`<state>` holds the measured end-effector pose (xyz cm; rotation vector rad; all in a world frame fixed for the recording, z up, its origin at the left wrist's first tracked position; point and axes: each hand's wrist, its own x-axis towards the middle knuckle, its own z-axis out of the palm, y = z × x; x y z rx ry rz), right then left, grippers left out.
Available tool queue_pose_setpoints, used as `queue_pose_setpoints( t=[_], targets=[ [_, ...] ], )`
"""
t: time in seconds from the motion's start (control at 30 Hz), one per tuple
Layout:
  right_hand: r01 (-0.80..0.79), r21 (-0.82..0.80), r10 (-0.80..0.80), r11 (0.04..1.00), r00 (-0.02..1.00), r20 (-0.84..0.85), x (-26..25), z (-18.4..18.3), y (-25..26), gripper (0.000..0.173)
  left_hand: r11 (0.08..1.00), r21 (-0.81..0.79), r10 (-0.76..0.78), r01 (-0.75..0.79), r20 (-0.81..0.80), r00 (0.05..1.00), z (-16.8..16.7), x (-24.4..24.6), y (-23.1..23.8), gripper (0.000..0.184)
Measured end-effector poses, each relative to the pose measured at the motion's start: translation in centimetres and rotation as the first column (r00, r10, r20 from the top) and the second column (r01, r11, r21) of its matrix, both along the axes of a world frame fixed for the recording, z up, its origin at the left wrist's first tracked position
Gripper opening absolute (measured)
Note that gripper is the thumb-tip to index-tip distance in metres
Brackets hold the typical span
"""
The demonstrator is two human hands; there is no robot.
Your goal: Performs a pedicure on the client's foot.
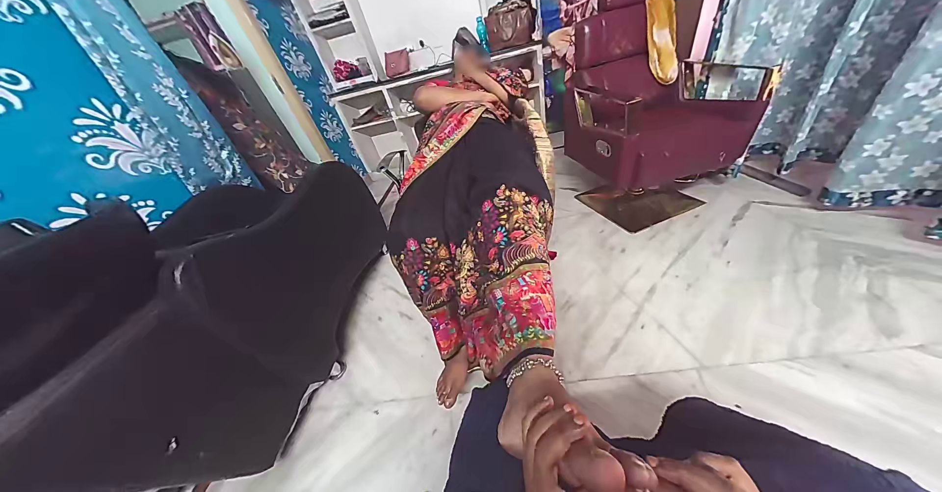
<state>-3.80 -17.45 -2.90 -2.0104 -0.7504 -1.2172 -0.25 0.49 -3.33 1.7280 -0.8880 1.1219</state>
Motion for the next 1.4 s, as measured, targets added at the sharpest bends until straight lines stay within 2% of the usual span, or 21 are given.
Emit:
queue_pose_setpoints(
  t=[0.13,0.3,0.43,0.53,0.63,0.83,0.93,1.13,1.27,1.4],
  targets=[
    [-0.024,-0.009,0.024,1.0,1.0,-0.015,0.0,1.4,0.0,0.017,1.0,0.024,-0.011,0.011,-0.013,1.0,0.1,-0.1,-0.3,0.029],
    [-0.003,0.034,0.004,0.999,1.0,-0.011,0.0,0.7,-0.8,0.019,1.0,0.02,0.004,-0.004,0.018,1.0,0.2,0.1,-1.2,0.039],
    [-0.053,0.013,0.054,0.999,0.998,-0.046,0.0,1.8,-1.6,0.016,0.998,0.038,0.042,-0.044,0.065,0.997,-0.3,0.6,-1.4,0.026],
    [0.017,0.03,-0.016,0.999,0.999,-0.032,-0.1,2.0,-1.6,0.018,0.992,0.073,0.095,-0.102,0.097,0.991,-0.4,0.6,-1.6,0.025],
    [0.011,0.035,-0.01,0.999,1.0,-0.03,-0.1,1.9,-1.8,0.015,0.998,0.048,0.028,-0.032,0.087,0.996,-0.9,0.9,-1.7,0.022],
    [0.041,0.074,-0.039,0.996,0.999,-0.036,0.1,1.3,-1.2,0.016,0.998,0.062,-0.011,0.006,0.078,0.997,-1.1,0.9,-1.6,0.034],
    [0.061,0.055,-0.057,0.997,0.997,-0.059,0.0,1.1,-0.6,0.019,0.998,0.066,0.002,-0.007,0.074,0.997,-0.9,0.8,-1.5,0.032],
    [-0.007,0.059,0.008,0.998,1.0,-0.018,0.4,1.3,-1.4,0.014,0.997,0.075,0.005,-0.011,0.083,0.996,-1.3,1.1,-1.3,0.038],
    [-0.036,0.087,0.039,0.996,0.999,-0.034,0.5,1.1,-1.6,0.014,0.99,0.094,0.095,-0.104,0.094,0.991,-1.4,0.7,-1.5,0.031],
    [-0.033,0.112,0.042,0.993,0.996,-0.08,0.6,1.0,-1.2,0.016,0.987,0.09,0.121,-0.131,0.108,0.987,-1.3,0.8,-1.6,0.037]
  ],
)
